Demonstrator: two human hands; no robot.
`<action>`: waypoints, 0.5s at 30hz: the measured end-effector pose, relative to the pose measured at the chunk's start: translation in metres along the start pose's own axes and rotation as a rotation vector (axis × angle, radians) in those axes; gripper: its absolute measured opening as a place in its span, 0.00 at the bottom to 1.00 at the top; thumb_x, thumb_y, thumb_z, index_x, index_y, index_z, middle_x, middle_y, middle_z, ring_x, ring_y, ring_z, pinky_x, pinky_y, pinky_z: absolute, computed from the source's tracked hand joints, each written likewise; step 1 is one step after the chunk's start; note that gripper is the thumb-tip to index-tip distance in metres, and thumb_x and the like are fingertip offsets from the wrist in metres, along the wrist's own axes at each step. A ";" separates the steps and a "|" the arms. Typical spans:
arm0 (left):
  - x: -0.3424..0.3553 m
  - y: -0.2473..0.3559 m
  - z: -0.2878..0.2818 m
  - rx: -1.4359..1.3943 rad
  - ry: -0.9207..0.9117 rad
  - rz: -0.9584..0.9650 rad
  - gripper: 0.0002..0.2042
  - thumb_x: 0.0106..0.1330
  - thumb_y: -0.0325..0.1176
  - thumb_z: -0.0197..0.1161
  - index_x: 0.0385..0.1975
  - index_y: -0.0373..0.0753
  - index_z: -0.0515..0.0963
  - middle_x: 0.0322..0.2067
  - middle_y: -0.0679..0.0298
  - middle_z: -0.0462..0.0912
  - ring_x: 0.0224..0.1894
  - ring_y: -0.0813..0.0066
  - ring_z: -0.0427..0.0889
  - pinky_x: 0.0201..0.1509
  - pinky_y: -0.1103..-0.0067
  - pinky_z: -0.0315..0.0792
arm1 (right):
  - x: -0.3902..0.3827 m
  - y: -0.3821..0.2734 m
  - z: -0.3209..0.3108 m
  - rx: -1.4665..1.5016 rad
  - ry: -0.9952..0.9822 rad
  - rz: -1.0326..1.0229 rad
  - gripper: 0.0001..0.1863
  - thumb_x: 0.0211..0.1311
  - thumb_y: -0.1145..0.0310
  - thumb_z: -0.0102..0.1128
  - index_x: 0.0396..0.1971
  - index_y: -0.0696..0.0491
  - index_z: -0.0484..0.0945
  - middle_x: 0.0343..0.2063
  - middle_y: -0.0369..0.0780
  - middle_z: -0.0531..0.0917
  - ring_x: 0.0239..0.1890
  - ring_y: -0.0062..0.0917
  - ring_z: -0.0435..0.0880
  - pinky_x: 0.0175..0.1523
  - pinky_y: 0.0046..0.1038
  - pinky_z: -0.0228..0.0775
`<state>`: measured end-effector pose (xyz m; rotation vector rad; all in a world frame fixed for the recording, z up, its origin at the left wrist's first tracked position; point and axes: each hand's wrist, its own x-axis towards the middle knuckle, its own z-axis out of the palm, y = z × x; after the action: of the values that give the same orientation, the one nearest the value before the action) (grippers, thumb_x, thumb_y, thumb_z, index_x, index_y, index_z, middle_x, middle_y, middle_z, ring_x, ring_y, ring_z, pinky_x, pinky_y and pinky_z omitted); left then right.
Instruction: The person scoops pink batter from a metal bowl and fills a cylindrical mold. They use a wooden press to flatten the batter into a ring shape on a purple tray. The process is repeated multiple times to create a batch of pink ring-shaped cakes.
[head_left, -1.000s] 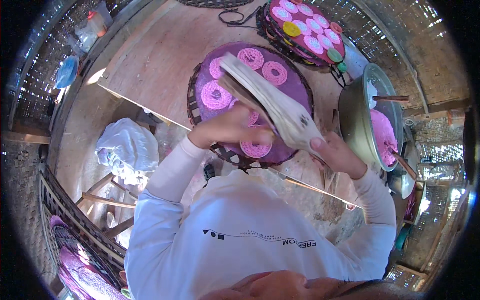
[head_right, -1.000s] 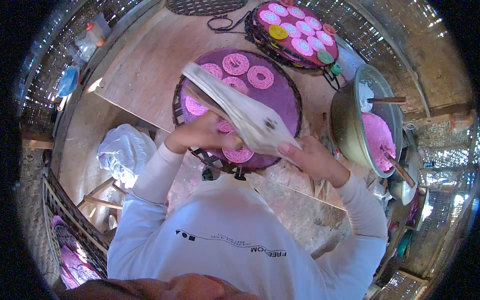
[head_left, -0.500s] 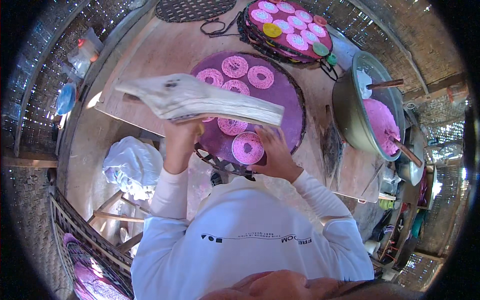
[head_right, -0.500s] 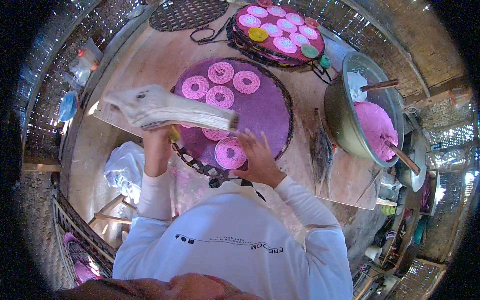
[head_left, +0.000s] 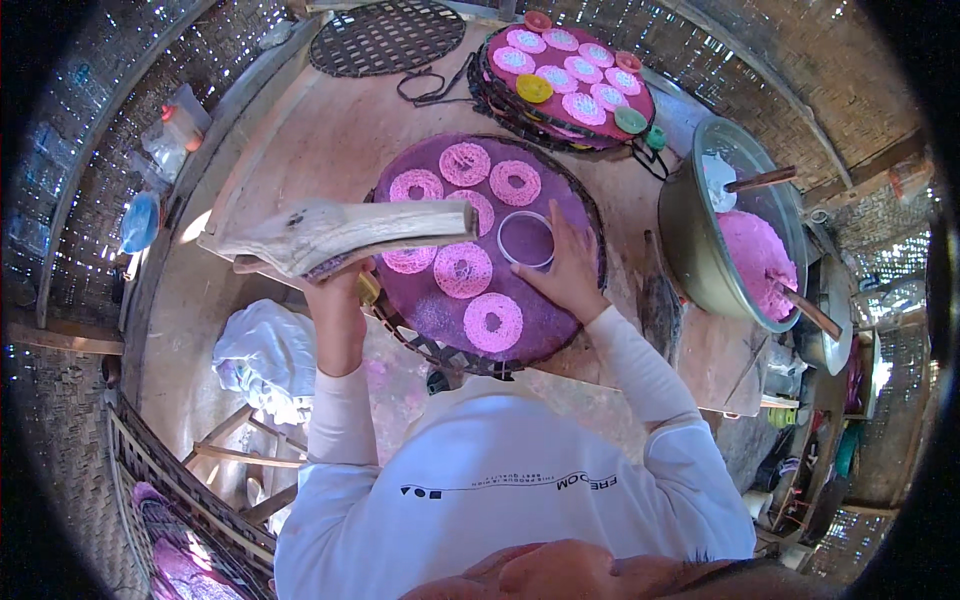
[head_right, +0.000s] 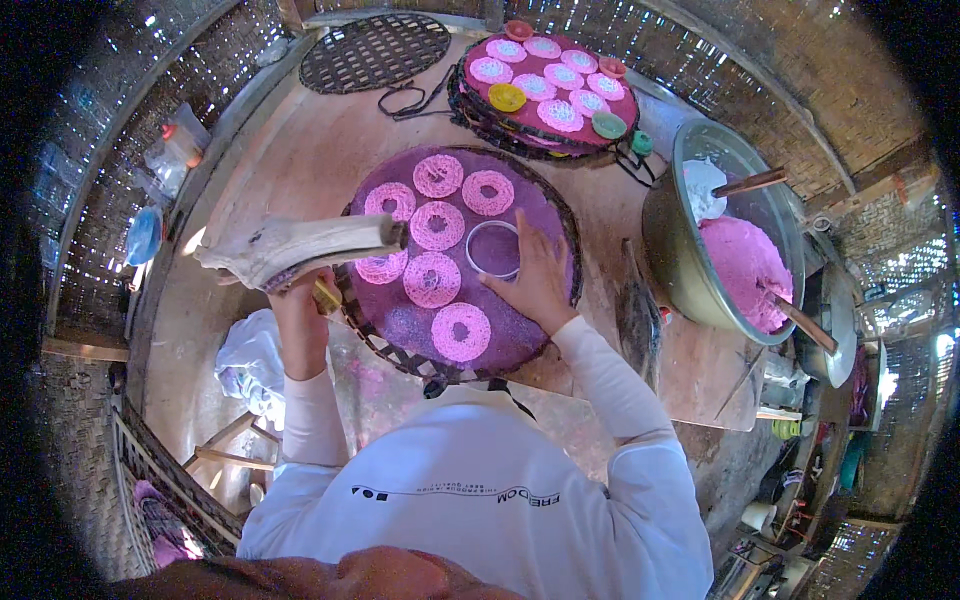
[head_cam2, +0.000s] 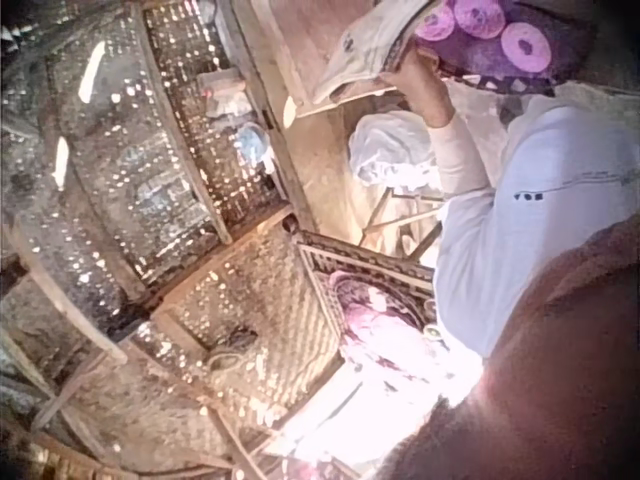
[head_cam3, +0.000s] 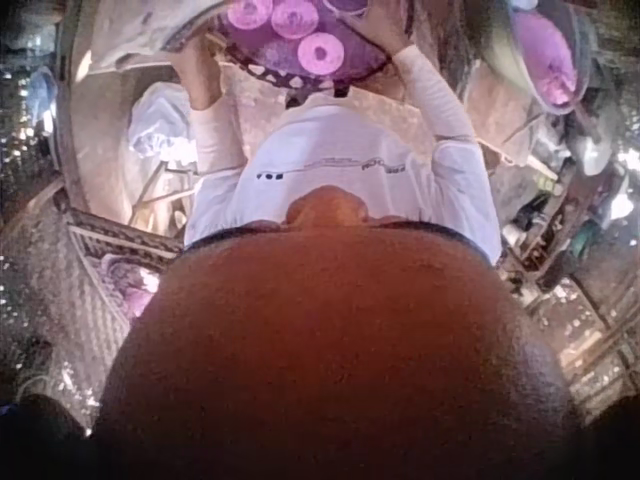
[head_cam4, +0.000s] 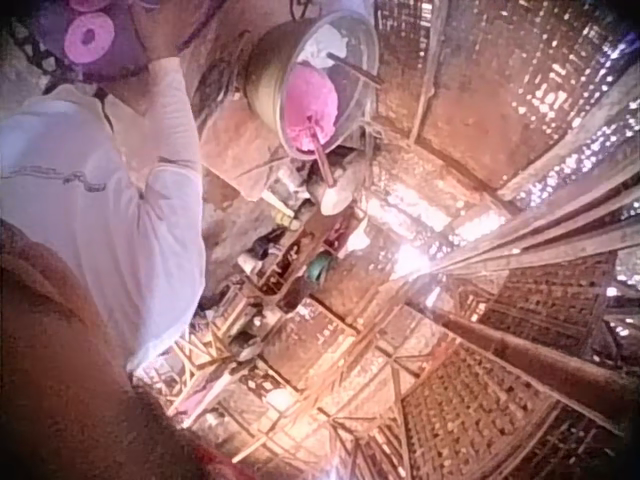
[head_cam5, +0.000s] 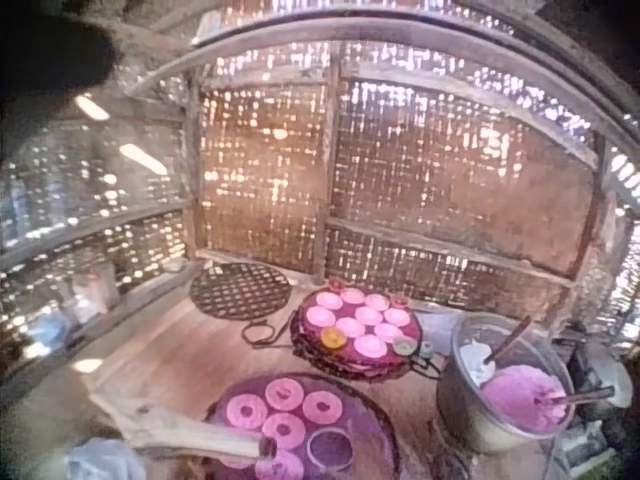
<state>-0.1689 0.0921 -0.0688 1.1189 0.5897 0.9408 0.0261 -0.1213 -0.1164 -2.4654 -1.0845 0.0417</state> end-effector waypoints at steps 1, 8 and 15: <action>0.000 -0.006 0.000 0.034 0.004 0.058 0.11 0.51 0.24 0.61 0.35 0.35 0.72 0.26 0.64 0.76 0.25 0.79 0.74 0.24 0.83 0.69 | 0.004 -0.002 0.002 -0.045 0.011 0.011 0.58 0.38 0.48 0.68 0.65 0.53 0.42 0.57 0.48 0.65 0.61 0.40 0.61 0.65 0.50 0.35; -0.003 -0.053 -0.018 1.124 -0.034 0.753 0.19 0.55 0.35 0.62 0.46 0.35 0.72 0.45 0.60 0.76 0.50 0.63 0.73 0.56 0.68 0.63 | 0.018 -0.016 -0.010 0.206 0.192 -0.078 0.46 0.47 0.54 0.63 0.63 0.55 0.49 0.56 0.50 0.65 0.60 0.40 0.62 0.63 0.44 0.44; -0.021 0.045 0.075 0.341 -0.834 0.359 0.20 0.56 0.29 0.59 0.51 0.37 0.71 0.46 0.57 0.77 0.49 0.64 0.75 0.55 0.74 0.65 | 0.009 -0.093 -0.136 0.404 0.234 -0.545 0.12 0.58 0.66 0.54 0.35 0.58 0.79 0.22 0.43 0.81 0.23 0.23 0.80 0.30 0.25 0.70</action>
<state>-0.1339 0.0439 -0.0009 1.8190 -0.1535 0.5878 -0.0048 -0.1123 0.0456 -1.7159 -1.4381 -0.1739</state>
